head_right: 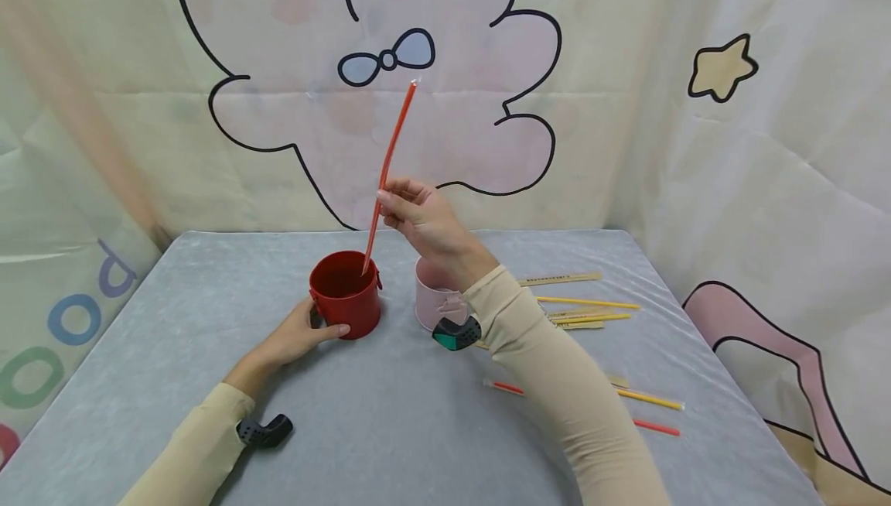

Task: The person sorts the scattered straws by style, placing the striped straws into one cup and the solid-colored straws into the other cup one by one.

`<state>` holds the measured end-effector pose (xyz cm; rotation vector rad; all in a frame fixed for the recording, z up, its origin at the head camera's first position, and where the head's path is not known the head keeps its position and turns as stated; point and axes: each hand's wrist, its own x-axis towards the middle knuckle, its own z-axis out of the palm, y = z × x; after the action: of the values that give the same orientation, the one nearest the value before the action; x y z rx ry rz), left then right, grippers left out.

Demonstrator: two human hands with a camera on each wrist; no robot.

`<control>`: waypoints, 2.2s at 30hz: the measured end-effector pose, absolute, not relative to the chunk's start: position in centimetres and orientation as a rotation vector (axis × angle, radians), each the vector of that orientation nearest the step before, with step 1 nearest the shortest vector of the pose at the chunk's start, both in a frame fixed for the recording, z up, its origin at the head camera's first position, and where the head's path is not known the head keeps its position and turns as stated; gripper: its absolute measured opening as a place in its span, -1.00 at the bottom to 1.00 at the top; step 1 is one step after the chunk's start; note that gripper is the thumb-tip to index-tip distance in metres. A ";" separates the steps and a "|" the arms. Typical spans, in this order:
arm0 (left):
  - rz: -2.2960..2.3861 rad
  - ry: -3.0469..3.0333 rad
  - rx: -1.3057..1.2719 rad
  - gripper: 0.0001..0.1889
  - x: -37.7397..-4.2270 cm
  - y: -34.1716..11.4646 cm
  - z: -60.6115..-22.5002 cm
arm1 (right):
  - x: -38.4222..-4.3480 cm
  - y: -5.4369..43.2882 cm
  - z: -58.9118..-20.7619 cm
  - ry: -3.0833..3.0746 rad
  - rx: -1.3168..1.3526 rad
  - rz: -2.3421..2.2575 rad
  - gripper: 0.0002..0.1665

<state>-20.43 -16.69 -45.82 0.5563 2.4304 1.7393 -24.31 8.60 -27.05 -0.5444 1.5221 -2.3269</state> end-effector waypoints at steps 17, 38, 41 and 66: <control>1.752 2.438 0.573 -0.20 -20.6 -16.5 -45.9 | -25.7 5.4 -31.6 1.664 -0.293 -2.218 -0.82; 1.754 2.447 0.581 -0.23 -20.7 -16.5 -46.0 | -25.9 3.6 -33.3 1.915 -0.219 -2.057 -0.72; 1.759 2.445 0.601 -0.23 -20.8 -16.5 -46.0 | -25.8 3.5 -33.4 1.961 -0.206 -2.023 -0.68; 1.740 2.443 0.553 -0.23 -20.4 -16.6 -46.2 | -25.3 3.8 -33.1 2.220 -0.435 -1.768 -0.64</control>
<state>-20.42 -16.62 -46.23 0.5531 2.4428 1.7403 -25.28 3.76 -33.05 -0.4354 2.2197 -1.7684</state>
